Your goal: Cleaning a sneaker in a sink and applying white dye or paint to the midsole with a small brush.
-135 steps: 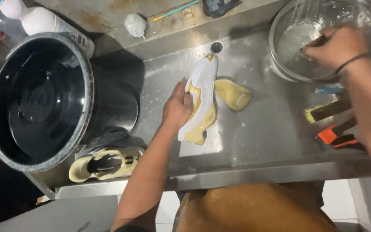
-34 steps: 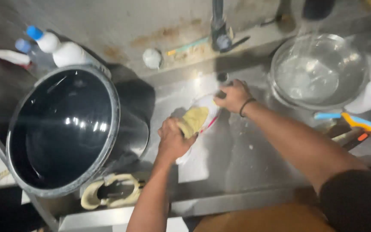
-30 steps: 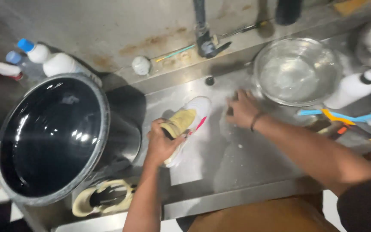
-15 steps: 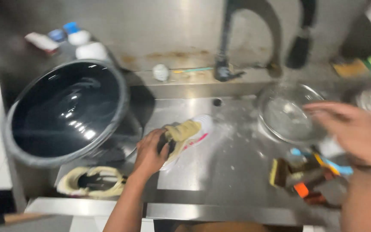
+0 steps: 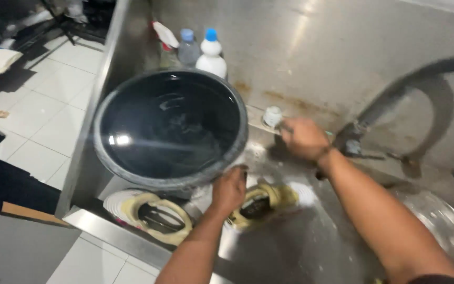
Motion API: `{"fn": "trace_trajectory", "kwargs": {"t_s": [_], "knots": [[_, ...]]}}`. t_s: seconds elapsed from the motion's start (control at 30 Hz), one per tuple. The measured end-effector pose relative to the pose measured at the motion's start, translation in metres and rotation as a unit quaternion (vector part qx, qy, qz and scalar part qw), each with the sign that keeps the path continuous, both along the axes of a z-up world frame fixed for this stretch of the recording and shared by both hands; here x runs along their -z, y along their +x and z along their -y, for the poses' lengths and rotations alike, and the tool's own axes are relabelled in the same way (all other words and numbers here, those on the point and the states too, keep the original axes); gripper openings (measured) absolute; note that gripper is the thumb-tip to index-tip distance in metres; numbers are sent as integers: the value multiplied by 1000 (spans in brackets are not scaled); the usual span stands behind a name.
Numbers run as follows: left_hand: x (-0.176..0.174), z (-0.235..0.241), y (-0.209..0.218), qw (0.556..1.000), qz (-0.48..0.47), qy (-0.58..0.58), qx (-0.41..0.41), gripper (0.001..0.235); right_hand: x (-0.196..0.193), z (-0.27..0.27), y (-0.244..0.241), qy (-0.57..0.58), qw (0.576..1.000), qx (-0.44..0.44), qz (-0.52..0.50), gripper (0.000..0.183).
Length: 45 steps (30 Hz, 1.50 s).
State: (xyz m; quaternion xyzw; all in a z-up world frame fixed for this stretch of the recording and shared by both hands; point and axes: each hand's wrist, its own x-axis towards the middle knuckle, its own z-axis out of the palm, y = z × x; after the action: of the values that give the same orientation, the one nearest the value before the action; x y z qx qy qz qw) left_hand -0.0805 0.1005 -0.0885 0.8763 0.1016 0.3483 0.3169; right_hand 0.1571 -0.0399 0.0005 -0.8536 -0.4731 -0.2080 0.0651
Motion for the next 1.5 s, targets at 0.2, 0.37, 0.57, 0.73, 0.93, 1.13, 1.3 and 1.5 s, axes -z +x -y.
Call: {"fn": "trace_trajectory", "kwargs": {"t_s": [0.2, 0.37, 0.57, 0.73, 0.93, 1.13, 1.3, 1.5], "knots": [[-7, 10, 0, 996, -73, -2, -43, 27, -18, -102, 69, -151, 938, 191, -246, 65], [2, 9, 1, 977, -191, -84, -28, 32, -40, -97, 66, -154, 953, 160, -206, 56], [11, 8, 3, 989, -137, -48, -35, 31, -69, -20, 69, 254, 887, 104, -371, 53], [-14, 12, -3, 994, -99, -6, -45, 22, -78, 84, -24, 536, 580, -71, -610, 66], [-3, 4, -7, 998, -60, -20, -22, 25, 28, 159, -96, 457, 665, 19, -590, 84], [-2, 2, -6, 998, -57, -18, -28, 26, 118, 224, -133, 202, 804, 310, -465, 87], [4, 6, -4, 989, -110, -92, -20, 31, 129, 242, -130, 134, 807, 331, -470, 86], [8, 11, 5, 991, -116, -59, -35, 34, 60, 156, -63, 42, 935, 113, -334, 117]]}}
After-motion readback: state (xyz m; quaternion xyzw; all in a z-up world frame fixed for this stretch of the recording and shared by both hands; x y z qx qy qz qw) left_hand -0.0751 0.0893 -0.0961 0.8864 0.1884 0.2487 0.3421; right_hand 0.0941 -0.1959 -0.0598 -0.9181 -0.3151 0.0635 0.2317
